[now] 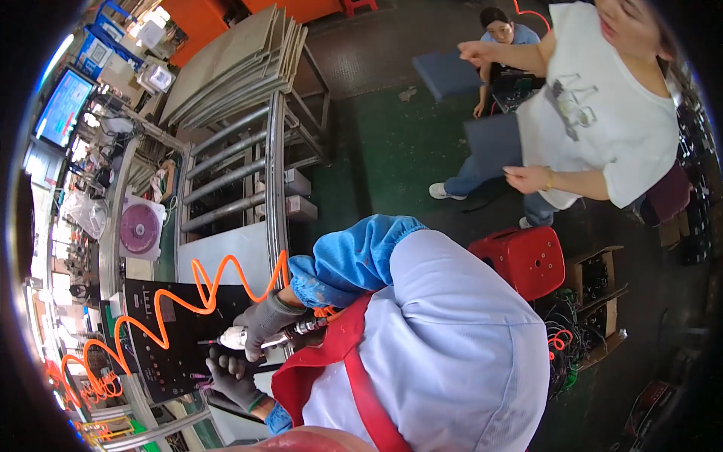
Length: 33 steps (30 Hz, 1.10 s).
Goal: The person assembles the internal components of a large electronic device by inserting plastic components, a circuit board, and wiring into an electronic chassis, then screws the outer chassis together with an electric screwdriver or pneumatic drill.
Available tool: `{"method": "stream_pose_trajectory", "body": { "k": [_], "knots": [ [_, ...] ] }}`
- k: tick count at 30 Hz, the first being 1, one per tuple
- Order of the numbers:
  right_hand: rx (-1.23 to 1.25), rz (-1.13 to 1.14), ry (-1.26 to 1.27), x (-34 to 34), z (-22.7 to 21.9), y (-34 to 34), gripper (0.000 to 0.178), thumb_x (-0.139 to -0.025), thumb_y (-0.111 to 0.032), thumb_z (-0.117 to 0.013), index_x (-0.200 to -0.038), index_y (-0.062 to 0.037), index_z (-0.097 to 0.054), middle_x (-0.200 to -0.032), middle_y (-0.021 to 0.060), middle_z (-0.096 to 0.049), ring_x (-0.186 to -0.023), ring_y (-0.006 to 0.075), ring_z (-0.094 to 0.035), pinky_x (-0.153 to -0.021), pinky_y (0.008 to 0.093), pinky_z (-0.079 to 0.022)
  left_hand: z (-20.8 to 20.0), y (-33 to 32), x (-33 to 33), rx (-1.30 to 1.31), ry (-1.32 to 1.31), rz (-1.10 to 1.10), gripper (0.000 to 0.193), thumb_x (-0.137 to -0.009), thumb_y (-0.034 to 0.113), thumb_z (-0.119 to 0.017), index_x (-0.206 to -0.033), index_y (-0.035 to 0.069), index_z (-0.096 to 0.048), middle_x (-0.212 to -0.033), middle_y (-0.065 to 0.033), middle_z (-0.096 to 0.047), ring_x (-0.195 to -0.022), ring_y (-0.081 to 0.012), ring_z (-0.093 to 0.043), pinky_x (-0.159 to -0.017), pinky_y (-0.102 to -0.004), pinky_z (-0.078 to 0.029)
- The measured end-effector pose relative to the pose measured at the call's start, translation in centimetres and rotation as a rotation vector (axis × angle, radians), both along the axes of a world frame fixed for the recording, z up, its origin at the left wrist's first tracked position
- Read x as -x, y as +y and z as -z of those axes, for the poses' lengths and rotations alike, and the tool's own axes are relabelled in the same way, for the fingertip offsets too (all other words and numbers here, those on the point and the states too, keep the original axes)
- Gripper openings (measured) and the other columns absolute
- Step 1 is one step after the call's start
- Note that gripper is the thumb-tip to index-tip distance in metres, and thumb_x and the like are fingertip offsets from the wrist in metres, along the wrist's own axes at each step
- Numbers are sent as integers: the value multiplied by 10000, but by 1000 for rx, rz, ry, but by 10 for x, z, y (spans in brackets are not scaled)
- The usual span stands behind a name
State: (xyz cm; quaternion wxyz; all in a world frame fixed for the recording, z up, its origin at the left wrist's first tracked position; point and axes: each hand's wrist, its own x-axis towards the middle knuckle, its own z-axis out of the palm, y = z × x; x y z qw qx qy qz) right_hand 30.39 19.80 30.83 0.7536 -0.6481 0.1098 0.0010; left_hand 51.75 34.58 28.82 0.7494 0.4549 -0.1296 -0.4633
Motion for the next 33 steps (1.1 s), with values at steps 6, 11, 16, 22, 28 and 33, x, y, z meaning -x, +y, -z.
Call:
{"method": "stream_pose_trajectory", "body": {
  "k": [6,11,16,22,28,33],
  "knots": [
    [-202,-50,-199,-2,-9,1,593,-763,-53,-759,-1260,15,-443,-1107,135,-677,-1084,225,-637,-929,369,-512,-1,-13,50,-104,-81,-94,477,-1011,479,-461,-1095,45,-640,-959,-48,-667,-838,-138,-636,-691,-266,-517],
    [-37,-61,-155,-24,1,0,694,-703,-140,-792,-1300,-6,-465,-1115,105,-578,-1045,214,-571,-915,346,-481,-10,-8,86,-10,-164,-165,467,-1024,441,-454,-1270,58,-560,-1163,-59,-636,-1060,-179,-616,-896,-346,-498],
    [-229,-103,-215,-14,-44,-4,709,-713,-131,-757,-1326,-14,-420,-1062,79,-561,-953,150,-591,-773,321,-534,-14,-5,91,-27,-203,-220,402,-1018,390,-473,-1224,60,-574,-1066,-58,-664,-917,-167,-663,-737,-293,-551],
    [-116,-142,9,-29,-69,17,791,-791,-171,-721,-1459,-109,-301,-904,71,-592,-569,105,-576,-456,265,-522,-65,-1,101,71,-65,-425,346,-950,363,-610,-1018,25,-634,-841,-72,-681,-647,-145,-661,-543,-256,-533],
    [-54,-168,1,-45,-74,22,798,-819,-235,-706,-1487,-129,-282,-890,69,-580,-592,107,-580,-486,268,-544,-68,-1,91,42,-123,-562,355,-946,382,-613,-987,31,-647,-782,-62,-673,-587,-118,-634,-467,-226,-479],
    [-70,-165,-25,-64,-76,25,780,-816,-244,-711,-1470,-110,-310,-919,64,-571,-668,106,-589,-495,275,-549,-65,8,67,8,-166,-514,446,-928,418,-641,-1068,-4,-628,-874,-83,-673,-702,-146,-668,-562,-256,-536]
  ]
}}
